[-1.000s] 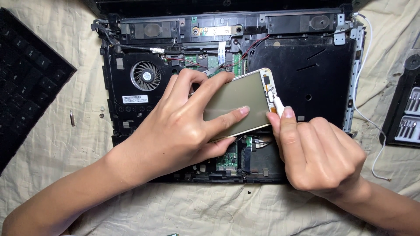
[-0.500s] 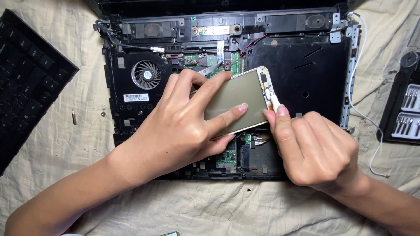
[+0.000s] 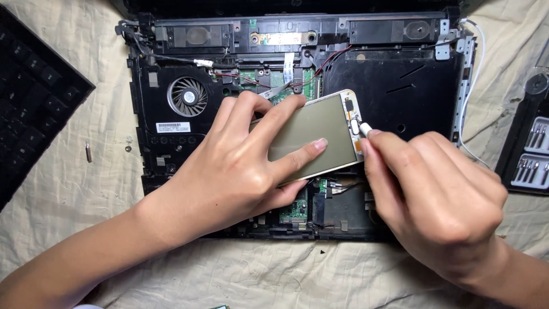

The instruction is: Cleaning the edges and connectors of a disassembled smartphone screen using a plastic spudger tool.

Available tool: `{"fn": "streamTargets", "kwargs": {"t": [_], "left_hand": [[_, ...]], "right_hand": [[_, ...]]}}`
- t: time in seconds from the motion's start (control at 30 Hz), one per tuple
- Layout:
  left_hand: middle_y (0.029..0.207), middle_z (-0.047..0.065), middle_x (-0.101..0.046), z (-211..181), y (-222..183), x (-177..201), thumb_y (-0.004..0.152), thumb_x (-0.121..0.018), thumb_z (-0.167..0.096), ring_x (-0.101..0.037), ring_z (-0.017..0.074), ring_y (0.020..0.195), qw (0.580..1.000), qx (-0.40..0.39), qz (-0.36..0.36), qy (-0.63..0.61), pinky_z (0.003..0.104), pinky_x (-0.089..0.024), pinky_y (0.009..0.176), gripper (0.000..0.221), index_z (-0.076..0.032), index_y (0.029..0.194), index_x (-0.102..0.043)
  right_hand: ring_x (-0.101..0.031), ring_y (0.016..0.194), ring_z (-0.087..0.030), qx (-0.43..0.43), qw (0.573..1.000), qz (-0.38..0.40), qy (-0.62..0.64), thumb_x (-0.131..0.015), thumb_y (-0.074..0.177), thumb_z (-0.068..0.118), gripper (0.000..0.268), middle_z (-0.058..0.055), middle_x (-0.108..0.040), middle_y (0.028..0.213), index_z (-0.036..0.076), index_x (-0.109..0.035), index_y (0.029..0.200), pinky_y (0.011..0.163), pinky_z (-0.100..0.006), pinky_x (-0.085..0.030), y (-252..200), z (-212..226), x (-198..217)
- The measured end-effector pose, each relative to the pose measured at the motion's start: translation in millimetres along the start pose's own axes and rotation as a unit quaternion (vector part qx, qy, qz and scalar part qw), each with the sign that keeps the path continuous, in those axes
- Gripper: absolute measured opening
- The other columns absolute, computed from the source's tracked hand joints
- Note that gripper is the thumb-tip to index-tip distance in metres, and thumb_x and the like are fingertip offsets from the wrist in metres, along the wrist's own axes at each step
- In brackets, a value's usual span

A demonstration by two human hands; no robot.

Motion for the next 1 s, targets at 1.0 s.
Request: {"fn": "streamTargets", "kwargs": {"t": [1.0], "left_hand": [[0.136, 0.029, -0.053, 0, -1, -3, 0.097, -0.086, -0.029, -0.051, 0.0392, 0.099, 1.0, -0.003, -0.018, -0.007, 0.051, -0.047, 0.08, 0.039, -0.011, 0.129, -0.071]], "right_hand": [[-0.053, 0.062, -0.032, 0.033, 0.999, -0.009, -0.025, -0.067, 0.111, -0.003, 0.013, -0.019, -0.061, 0.08, -0.016, -0.069, 0.107, 0.057, -0.038, -0.039, -15, -3, -16]]}}
Point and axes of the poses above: each hand's wrist, its own y-axis towards the middle knuckle, its own x-axis out of the back of the hand, z = x × y, the point moved 3 cm from there along y, towards the middle knuckle
